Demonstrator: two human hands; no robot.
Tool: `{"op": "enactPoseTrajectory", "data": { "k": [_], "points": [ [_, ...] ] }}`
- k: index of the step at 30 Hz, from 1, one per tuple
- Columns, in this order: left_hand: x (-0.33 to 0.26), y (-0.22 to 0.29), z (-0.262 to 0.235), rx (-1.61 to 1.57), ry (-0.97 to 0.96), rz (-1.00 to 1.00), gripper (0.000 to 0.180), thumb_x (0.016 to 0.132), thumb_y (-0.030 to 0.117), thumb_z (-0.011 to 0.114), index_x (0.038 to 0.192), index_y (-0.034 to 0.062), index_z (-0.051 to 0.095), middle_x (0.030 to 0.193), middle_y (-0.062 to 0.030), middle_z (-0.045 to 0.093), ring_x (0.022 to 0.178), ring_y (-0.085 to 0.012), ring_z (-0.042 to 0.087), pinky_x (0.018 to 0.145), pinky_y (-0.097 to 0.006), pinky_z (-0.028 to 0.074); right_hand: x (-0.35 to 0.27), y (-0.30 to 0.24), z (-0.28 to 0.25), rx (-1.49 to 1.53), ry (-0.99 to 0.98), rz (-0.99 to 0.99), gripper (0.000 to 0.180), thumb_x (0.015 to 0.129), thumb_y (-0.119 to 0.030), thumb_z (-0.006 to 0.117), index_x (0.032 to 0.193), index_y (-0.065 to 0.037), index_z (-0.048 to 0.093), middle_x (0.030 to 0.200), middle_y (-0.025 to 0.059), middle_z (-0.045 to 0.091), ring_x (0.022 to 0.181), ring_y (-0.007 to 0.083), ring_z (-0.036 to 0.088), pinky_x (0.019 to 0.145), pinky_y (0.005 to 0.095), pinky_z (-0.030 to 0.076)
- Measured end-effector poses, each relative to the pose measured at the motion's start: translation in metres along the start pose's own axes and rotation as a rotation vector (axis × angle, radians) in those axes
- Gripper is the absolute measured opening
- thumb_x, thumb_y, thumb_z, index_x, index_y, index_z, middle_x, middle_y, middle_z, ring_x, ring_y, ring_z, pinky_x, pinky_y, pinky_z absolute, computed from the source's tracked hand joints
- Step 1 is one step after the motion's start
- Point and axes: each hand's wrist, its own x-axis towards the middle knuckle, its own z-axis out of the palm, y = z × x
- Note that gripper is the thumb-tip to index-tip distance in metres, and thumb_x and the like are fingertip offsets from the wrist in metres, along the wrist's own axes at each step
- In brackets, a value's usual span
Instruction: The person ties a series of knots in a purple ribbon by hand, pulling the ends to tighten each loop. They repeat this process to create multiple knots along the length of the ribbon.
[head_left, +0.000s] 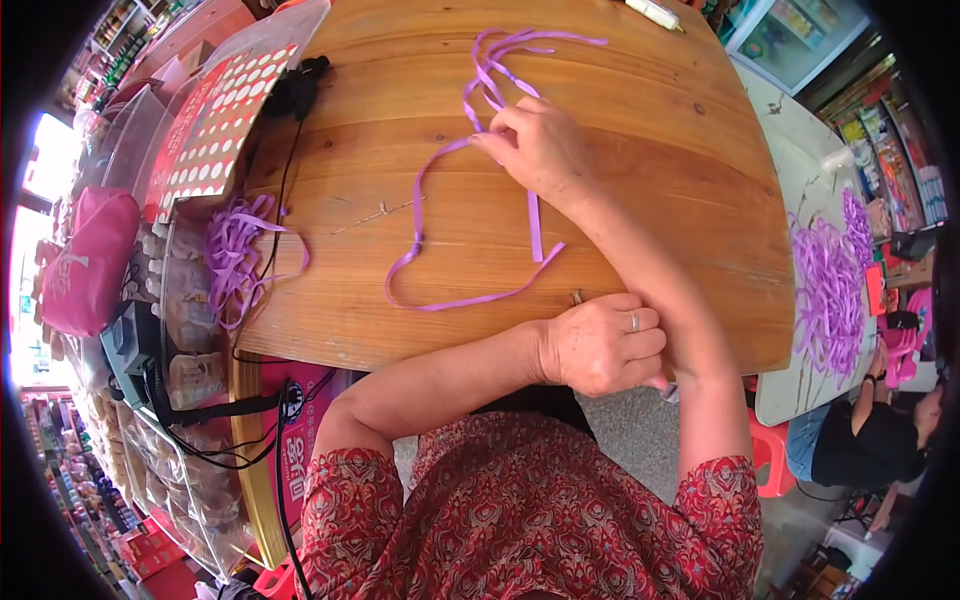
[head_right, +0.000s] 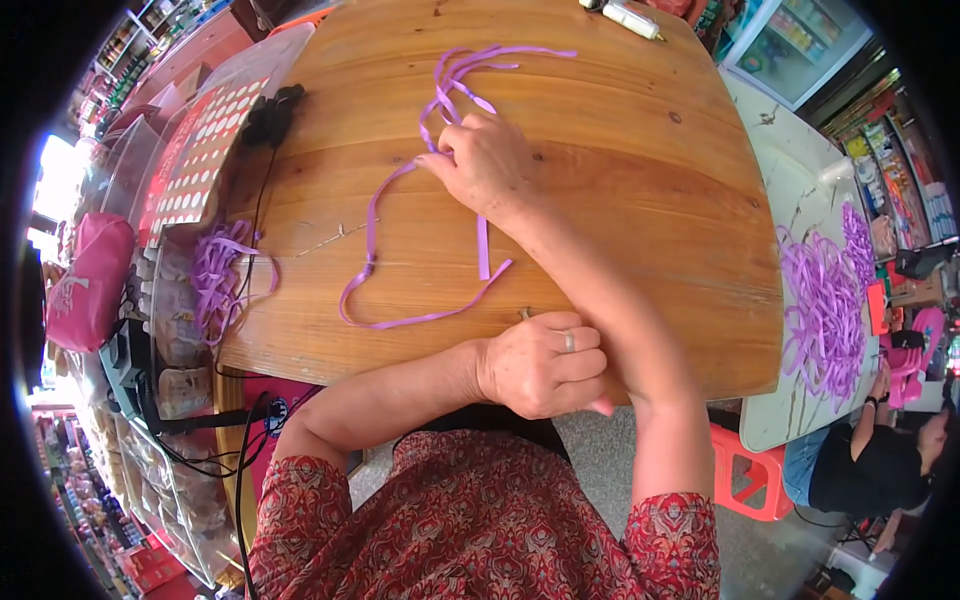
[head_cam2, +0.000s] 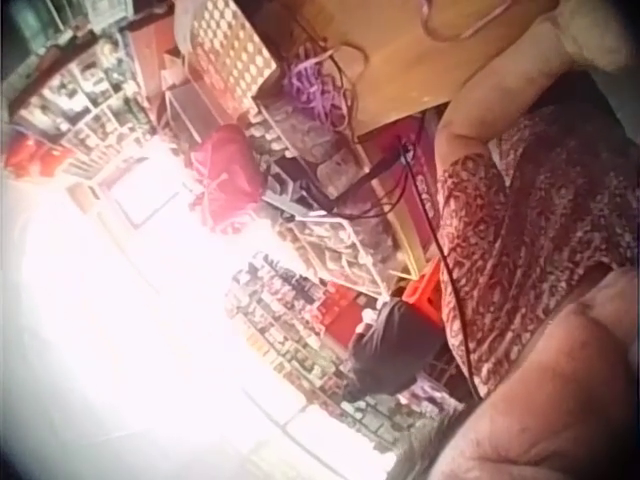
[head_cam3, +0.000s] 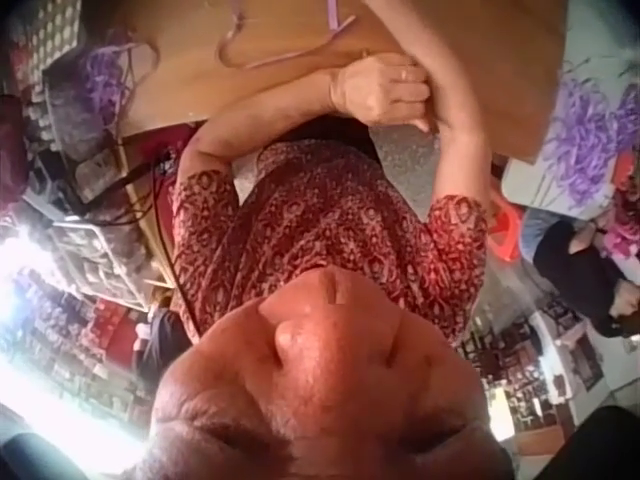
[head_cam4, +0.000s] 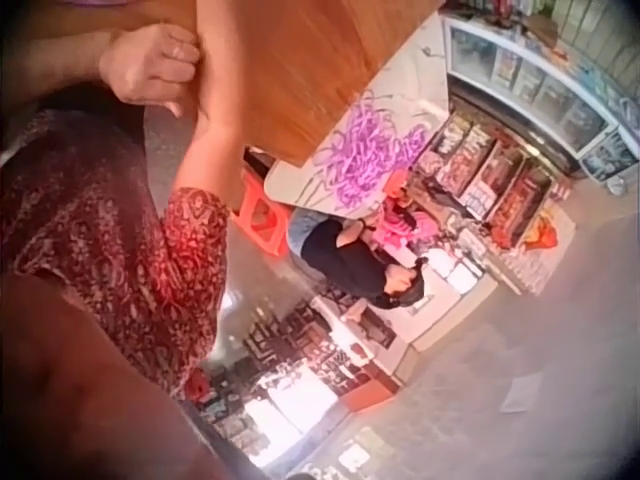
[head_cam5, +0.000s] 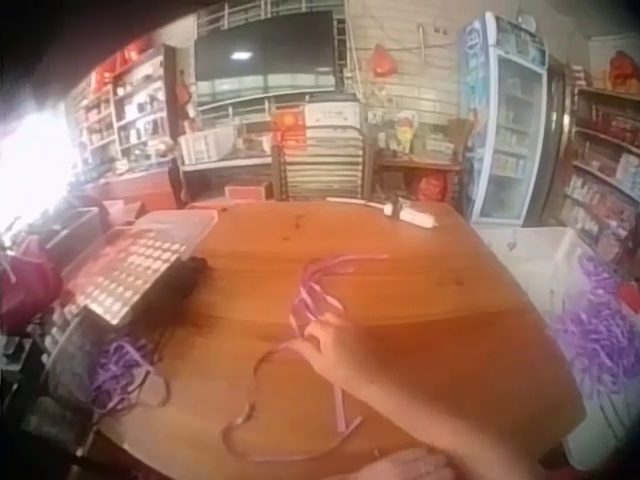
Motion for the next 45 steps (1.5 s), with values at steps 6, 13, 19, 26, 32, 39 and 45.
{"op": "enactPoseTrajectory", "data": {
  "k": [6,13,19,26,32,39,45],
  "points": [
    [0.002,-0.004,-0.004,-0.038,0.018,0.029,0.028,0.066,0.019,0.073,0.062,0.0078,0.048,0.066,-0.0039,0.041,0.061,-0.019,0.048,0.05,-0.031,0.04,0.015,0.016,0.021,-0.142,0.008,-0.162,0.02,0.073,-0.024,0.074,0.075,-0.007,0.064,0.069,0.0081,0.058,0.067,0.027,0.058,0.06,0.0364,0.046],
    [0.004,-0.006,-0.011,0.014,0.016,-0.014,0.025,0.066,0.02,0.074,0.07,0.0068,0.053,0.069,-0.0045,0.044,0.062,-0.0191,0.049,0.053,-0.032,0.042,-0.005,0.01,-0.069,0.754,0.034,0.374,0.014,0.09,-0.014,0.059,0.095,-0.001,0.063,0.083,0.0041,0.067,0.071,0.0075,0.059,0.061,0.0208,0.045],
    [0.003,-0.017,-0.029,0.277,0.195,-0.265,0.042,0.065,0.011,0.076,0.103,0.0033,0.06,0.096,-0.0113,0.056,0.085,-0.0277,0.054,0.071,-0.039,0.044,-0.043,0.019,-0.124,0.886,0.115,0.456,0.018,0.091,-0.012,0.058,0.104,0.0,0.059,0.089,0.0086,0.066,0.078,0.0111,0.062,0.069,0.0244,0.049],
    [0.003,-0.062,-0.041,0.473,0.399,-0.672,0.069,0.068,0.007,0.074,0.129,-0.0004,0.042,0.12,-0.0213,0.048,0.109,-0.0389,0.046,0.091,-0.047,0.036,-0.057,0.009,-0.143,1.096,-0.014,0.432,0.026,0.089,-0.008,0.059,0.114,0.002,0.059,0.091,0.0076,0.065,0.072,0.0083,0.055,0.064,0.0208,0.044],
    [-0.015,-0.074,-0.035,-0.054,0.253,-1.043,0.026,0.084,0.008,0.063,0.109,0.0008,0.06,0.083,-0.0069,0.062,0.078,-0.0217,0.059,0.071,-0.032,0.047,-0.06,0.0,-0.16,1.23,-0.052,0.372,0.027,0.089,-0.006,0.058,0.114,0.003,0.059,0.09,0.0071,0.064,0.07,0.0064,0.051,0.062,0.0179,0.04],
    [-0.008,-0.076,-0.046,-0.232,0.76,-1.114,0.014,0.094,0.007,0.052,0.099,-0.0002,0.062,0.075,0.0043,0.054,0.069,-0.0048,0.047,0.062,-0.02,0.043,-0.073,0.015,-0.163,0.852,-0.001,0.433,0.024,0.087,-0.001,0.061,0.111,0.0,0.062,0.091,0.0033,0.064,0.083,0.0092,0.059,0.07,0.0201,0.045],
    [-0.009,-0.08,-0.053,-0.232,0.802,-1.127,0.014,0.094,0.009,0.053,0.097,0.0001,0.063,0.076,0.0033,0.056,0.068,-0.0041,0.047,0.059,-0.02,0.043,-0.078,0.013,-0.156,0.452,-0.01,0.279,0.013,0.088,-0.004,0.06,0.1,0.0,0.067,0.09,0.0021,0.064,0.081,0.0085,0.059,0.07,0.0207,0.045]
  ]
}}
